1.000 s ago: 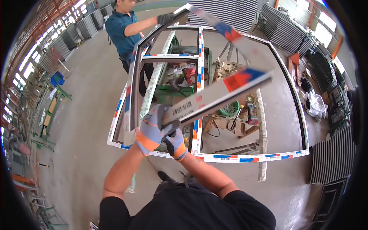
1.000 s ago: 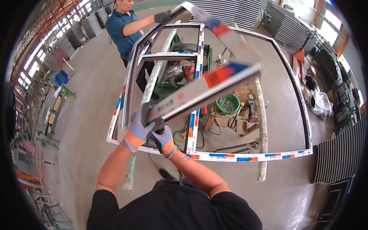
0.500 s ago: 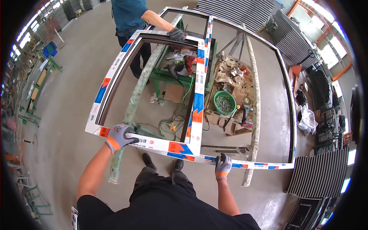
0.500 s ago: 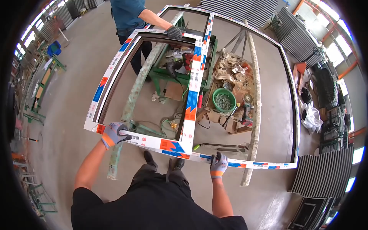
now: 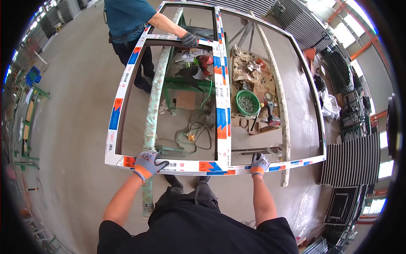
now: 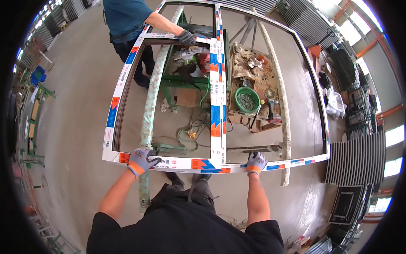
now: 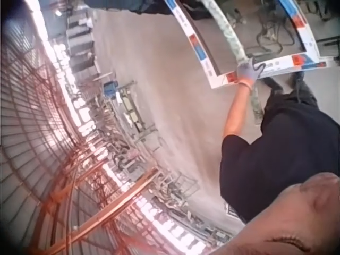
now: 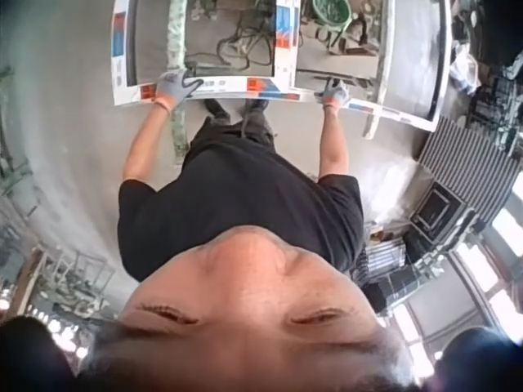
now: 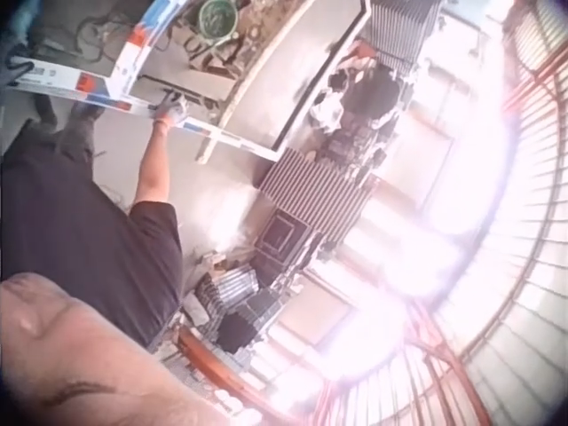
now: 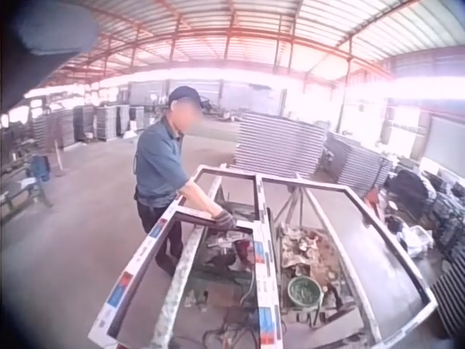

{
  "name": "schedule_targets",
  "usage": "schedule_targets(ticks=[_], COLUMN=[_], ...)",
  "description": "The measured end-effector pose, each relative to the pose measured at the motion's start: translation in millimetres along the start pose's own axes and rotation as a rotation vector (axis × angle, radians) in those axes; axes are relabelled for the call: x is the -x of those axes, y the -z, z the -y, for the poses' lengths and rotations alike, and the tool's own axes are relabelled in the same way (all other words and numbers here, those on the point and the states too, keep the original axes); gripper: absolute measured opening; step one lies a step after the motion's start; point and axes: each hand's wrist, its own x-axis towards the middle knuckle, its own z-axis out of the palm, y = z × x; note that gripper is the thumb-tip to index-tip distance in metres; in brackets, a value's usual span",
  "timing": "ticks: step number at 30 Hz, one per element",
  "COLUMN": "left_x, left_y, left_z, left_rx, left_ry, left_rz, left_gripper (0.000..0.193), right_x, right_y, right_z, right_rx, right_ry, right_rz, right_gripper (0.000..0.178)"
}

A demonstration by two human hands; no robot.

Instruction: Assemble a window frame using power drills, sealant, and a rubber mallet to secure the components.

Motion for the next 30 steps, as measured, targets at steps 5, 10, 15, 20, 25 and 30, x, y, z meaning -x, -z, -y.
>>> schedule_targets(ticks=[5, 10, 15, 20, 25, 30], left_x=[-6.9, 0.3, -4.2, -6.0, -13.8, -10.9], left_y=[-15.1, -67.3, -86.9, -104.6, -91.8, -130.3], left_z=[14.6, 47.7, 48.9, 54.4, 35.2, 26.5], left_rx=[0.072, -0.032, -0.057, -0.057, -0.082, -0.237], left_ry=[0.150, 0.066, 0.156, 0.112, 0.198, 0.282], left_rz=[0.204, 0.022, 0.092, -0.048, 0.116, 0.081], left_gripper=[0.045, 0.050, 0.058, 0.032, 0.035, 0.028], right_x=[2.1, 4.6, -2.4, -8.1, -11.5, -62.2], right_y=[-0.5, 3.0, 1.6, 3.0, 12.0, -28.6], right_z=[2.5, 7.9, 4.2, -3.2, -0.7, -11.2], right_rx=[0.023, -0.015, -0.022, -0.041, -0.065, -0.146], right_ry=[-0.020, -0.031, 0.002, 0.021, 0.037, -0.074], right_rz=[-0.042, 0.010, -0.020, -0.040, 0.104, 0.483], right_gripper=[0.024, 0.023, 0.021, 0.024, 0.028, 0.033])
